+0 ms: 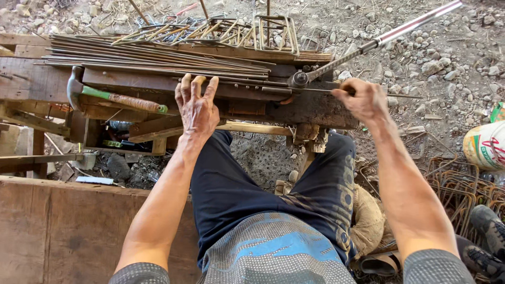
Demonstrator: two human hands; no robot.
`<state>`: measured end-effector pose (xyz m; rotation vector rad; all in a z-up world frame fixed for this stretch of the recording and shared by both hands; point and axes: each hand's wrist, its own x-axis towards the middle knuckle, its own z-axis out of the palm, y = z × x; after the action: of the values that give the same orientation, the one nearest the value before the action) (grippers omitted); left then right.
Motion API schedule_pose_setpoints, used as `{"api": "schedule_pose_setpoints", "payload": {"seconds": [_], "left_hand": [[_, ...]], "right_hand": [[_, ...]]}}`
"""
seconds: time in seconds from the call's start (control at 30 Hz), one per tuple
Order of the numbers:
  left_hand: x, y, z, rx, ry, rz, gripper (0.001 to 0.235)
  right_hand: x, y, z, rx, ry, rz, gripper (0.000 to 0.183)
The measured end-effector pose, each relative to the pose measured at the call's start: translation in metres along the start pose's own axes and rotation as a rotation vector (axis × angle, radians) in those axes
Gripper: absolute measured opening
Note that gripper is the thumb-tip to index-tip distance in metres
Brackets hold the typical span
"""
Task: The person sits on the ground and uses a manual bending machine to shape metal rods. They insert a rod into the machine, turn a crank handle to bend the metal, and then remove the finished piece.
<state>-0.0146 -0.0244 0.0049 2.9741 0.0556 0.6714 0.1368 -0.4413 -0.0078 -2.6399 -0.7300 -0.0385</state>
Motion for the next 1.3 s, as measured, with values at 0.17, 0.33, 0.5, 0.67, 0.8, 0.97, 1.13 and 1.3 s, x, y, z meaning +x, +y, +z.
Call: {"api": "schedule_pose_setpoints", "payload": {"seconds": [0.17,0.33,0.5,0.67,0.8,0.97,1.13,1.3], "left_hand": [[-0.002,-0.020,0.001,-0.060,-0.015,-0.008,0.065],[-0.006,-0.036,0.009,-0.031,-0.009,0.067,0.058],[-0.001,-0.035,0.000,-0.057,-0.030,0.087,0.059],[0.007,-0.042,-0.007,-0.221,0.053,0.021,0.048],[0.012,-0.069,0.009,-0.166,0.137,-0.039,0.037],[0.015,-0.081,0.017,-0.205,0.111,-0.072,0.030],[0.021,-0.094,0.032,-0.179,0.074,-0.113,0.029],[0.026,-0.087,0.019,-0.180,0.009,-0.153,0.025]], "right_hand": [[0.012,-0.041,-0.021,0.172,-0.237,0.004,0.032],[-0.034,0.002,-0.083,0.173,-0.173,0.245,0.044],[-0.076,0.056,-0.072,0.536,0.086,0.450,0.012],[-0.047,0.011,-0.033,0.636,0.172,0.377,0.008],[-0.016,-0.013,0.024,0.624,0.265,0.420,0.010],[-0.026,-0.027,0.021,0.806,0.310,0.408,0.013],[-0.015,-0.048,0.014,0.857,0.294,0.467,0.018],[0.007,-0.072,0.037,0.742,0.190,0.434,0.013]]}}
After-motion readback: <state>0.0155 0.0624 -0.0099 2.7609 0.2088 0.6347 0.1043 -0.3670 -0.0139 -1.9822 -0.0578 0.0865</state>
